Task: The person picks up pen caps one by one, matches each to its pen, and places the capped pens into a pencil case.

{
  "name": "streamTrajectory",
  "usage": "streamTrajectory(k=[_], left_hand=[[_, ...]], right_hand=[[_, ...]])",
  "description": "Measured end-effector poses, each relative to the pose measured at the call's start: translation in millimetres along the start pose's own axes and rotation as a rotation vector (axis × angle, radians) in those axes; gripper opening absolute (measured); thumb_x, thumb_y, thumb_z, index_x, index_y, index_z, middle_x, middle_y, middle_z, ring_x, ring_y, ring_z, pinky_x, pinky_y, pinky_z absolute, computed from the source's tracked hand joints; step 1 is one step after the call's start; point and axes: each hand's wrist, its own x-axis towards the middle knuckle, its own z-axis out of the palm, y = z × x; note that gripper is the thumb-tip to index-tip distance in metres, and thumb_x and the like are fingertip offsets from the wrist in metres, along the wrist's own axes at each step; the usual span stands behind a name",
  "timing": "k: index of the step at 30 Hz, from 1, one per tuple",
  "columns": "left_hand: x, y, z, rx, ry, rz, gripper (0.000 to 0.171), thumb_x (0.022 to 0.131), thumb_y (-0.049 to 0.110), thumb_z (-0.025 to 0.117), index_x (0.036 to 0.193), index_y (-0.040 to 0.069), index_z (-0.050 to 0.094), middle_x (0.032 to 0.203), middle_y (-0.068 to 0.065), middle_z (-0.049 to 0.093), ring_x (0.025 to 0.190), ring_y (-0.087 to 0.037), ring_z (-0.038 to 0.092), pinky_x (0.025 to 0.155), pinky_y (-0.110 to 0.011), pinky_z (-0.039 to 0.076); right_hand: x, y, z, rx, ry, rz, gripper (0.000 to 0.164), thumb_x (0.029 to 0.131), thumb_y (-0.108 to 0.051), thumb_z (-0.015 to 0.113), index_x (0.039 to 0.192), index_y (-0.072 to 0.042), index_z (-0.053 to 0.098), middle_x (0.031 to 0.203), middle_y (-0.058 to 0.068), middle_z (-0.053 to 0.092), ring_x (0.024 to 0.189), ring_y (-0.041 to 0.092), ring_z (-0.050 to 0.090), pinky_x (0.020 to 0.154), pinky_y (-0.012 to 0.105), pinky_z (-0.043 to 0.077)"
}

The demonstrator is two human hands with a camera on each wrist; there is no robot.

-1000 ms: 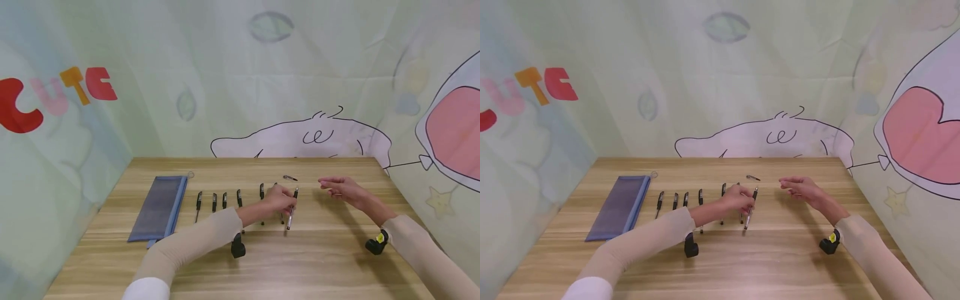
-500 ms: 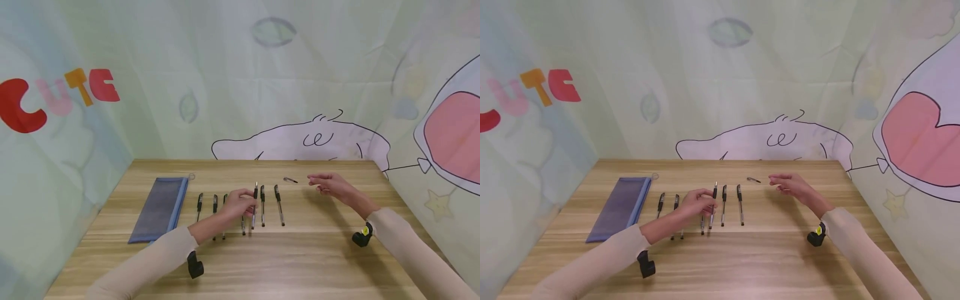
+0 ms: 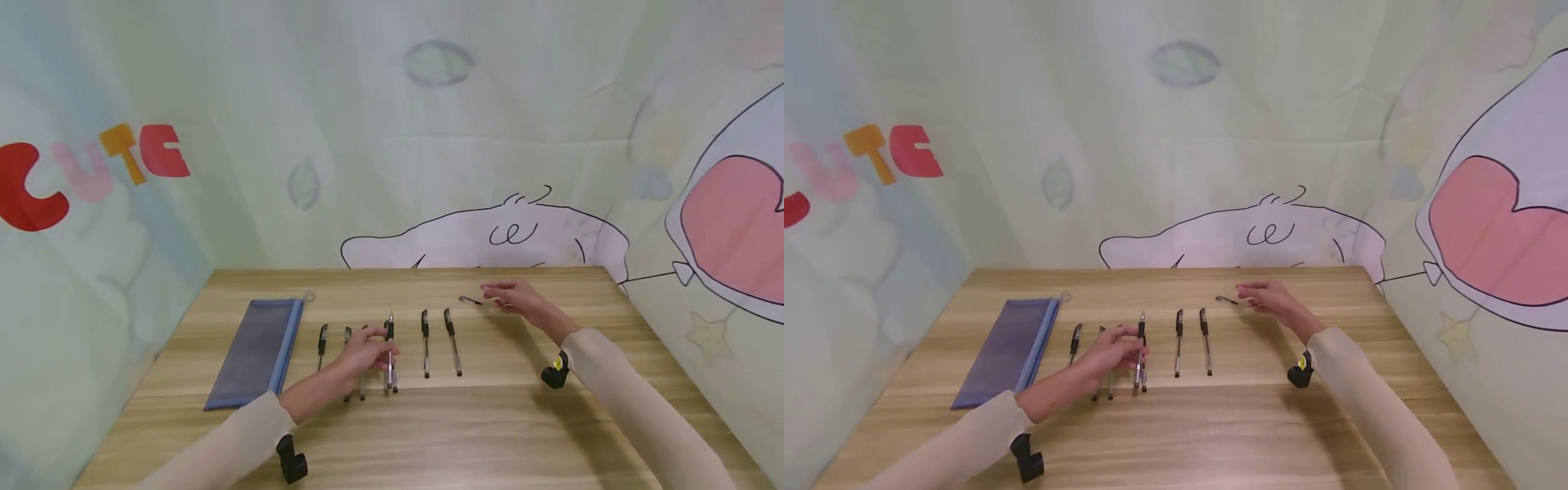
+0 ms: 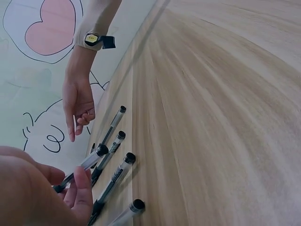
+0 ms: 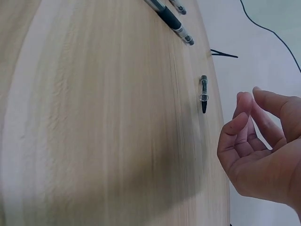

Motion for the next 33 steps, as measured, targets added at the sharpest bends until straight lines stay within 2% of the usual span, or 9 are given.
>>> streamTrajectory(k=[10, 13, 16, 19, 22, 27, 30, 33], left_hand=[[-2.2, -2.9, -4.6, 0.023, -0.016, -0.006, 0.046, 0.099, 0.004, 0.061, 0.143, -0.004, 0.049, 0.116, -0.023, 0.073, 0.077, -0.013, 0.068, 0.077, -0.030, 0.060], [-1.9, -7.2, -5.2, 0.025, -0.026, -0.011, 0.046, 0.099, 0.004, 0.061, 0.142, -0.005, 0.049, 0.114, -0.023, 0.073, 0.076, -0.013, 0.068, 0.075, -0.028, 0.059], [-1.5, -10.0, -6.0, 0.030, -0.026, -0.024, 0.045, 0.099, 0.006, 0.061, 0.142, -0.005, 0.050, 0.113, -0.021, 0.074, 0.076, -0.013, 0.068, 0.074, -0.028, 0.059], [-0.6, -11.1, -5.8, 0.038, -0.026, -0.047, 0.046, 0.099, 0.009, 0.063, 0.142, -0.003, 0.050, 0.111, -0.017, 0.076, 0.077, -0.012, 0.069, 0.075, -0.028, 0.059], [1.1, -11.6, -5.3, 0.031, -0.020, -0.057, 0.046, 0.098, 0.010, 0.065, 0.141, -0.001, 0.052, 0.111, -0.014, 0.076, 0.077, -0.011, 0.069, 0.076, -0.028, 0.058], [1.5, -11.7, -5.1, 0.026, 0.011, -0.045, 0.046, 0.096, 0.011, 0.068, 0.139, 0.001, 0.056, 0.110, -0.016, 0.075, 0.073, -0.010, 0.064, 0.073, -0.025, 0.056], [1.1, -11.9, -3.3, 0.026, 0.010, -0.048, 0.045, 0.096, 0.010, 0.068, 0.139, 0.001, 0.056, 0.112, -0.016, 0.075, 0.073, -0.010, 0.065, 0.072, -0.025, 0.055], [1.0, -13.3, -0.1, 0.030, 0.002, -0.052, 0.045, 0.096, 0.010, 0.068, 0.138, 0.001, 0.056, 0.112, -0.017, 0.075, 0.074, -0.010, 0.066, 0.070, -0.025, 0.055]], right_hand=[[23.4, -5.2, 3.7, -0.012, 0.034, 0.012, 0.048, 0.104, -0.021, 0.061, 0.144, 0.004, 0.053, 0.121, 0.007, 0.073, 0.081, 0.002, 0.063, 0.077, 0.018, 0.053], [26.6, -1.5, 6.3, -0.029, 0.030, 0.002, 0.048, 0.103, -0.022, 0.062, 0.142, 0.004, 0.055, 0.114, 0.003, 0.074, 0.081, 0.003, 0.062, 0.076, 0.019, 0.053], [31.5, 5.4, 9.6, -0.045, 0.019, -0.025, 0.045, 0.102, -0.020, 0.065, 0.138, 0.005, 0.058, 0.096, -0.008, 0.073, 0.078, 0.003, 0.060, 0.071, 0.018, 0.051], [35.7, 12.5, 11.2, -0.081, 0.020, -0.044, 0.041, 0.101, -0.018, 0.066, 0.134, 0.005, 0.062, 0.086, -0.011, 0.071, 0.074, 0.003, 0.058, 0.066, 0.018, 0.048], [38.0, 16.6, 10.7, -0.162, 0.030, -0.079, 0.037, 0.099, -0.018, 0.068, 0.129, 0.004, 0.066, 0.090, -0.006, 0.073, 0.075, 0.004, 0.059, 0.065, 0.018, 0.049], [42.8, 19.2, 12.8, -0.288, 0.004, -0.157, 0.036, 0.097, -0.021, 0.072, 0.124, 0.003, 0.070, 0.114, 0.014, 0.075, 0.082, 0.006, 0.060, 0.070, 0.019, 0.051], [43.3, 19.6, 15.0, -0.332, 0.004, -0.176, 0.035, 0.097, -0.019, 0.072, 0.122, 0.004, 0.070, 0.117, 0.020, 0.074, 0.079, 0.006, 0.060, 0.068, 0.019, 0.050], [42.3, 21.0, 17.0, -0.362, 0.033, -0.187, 0.032, 0.096, -0.017, 0.073, 0.119, 0.005, 0.072, 0.114, 0.021, 0.074, 0.077, 0.006, 0.059, 0.065, 0.018, 0.049]])
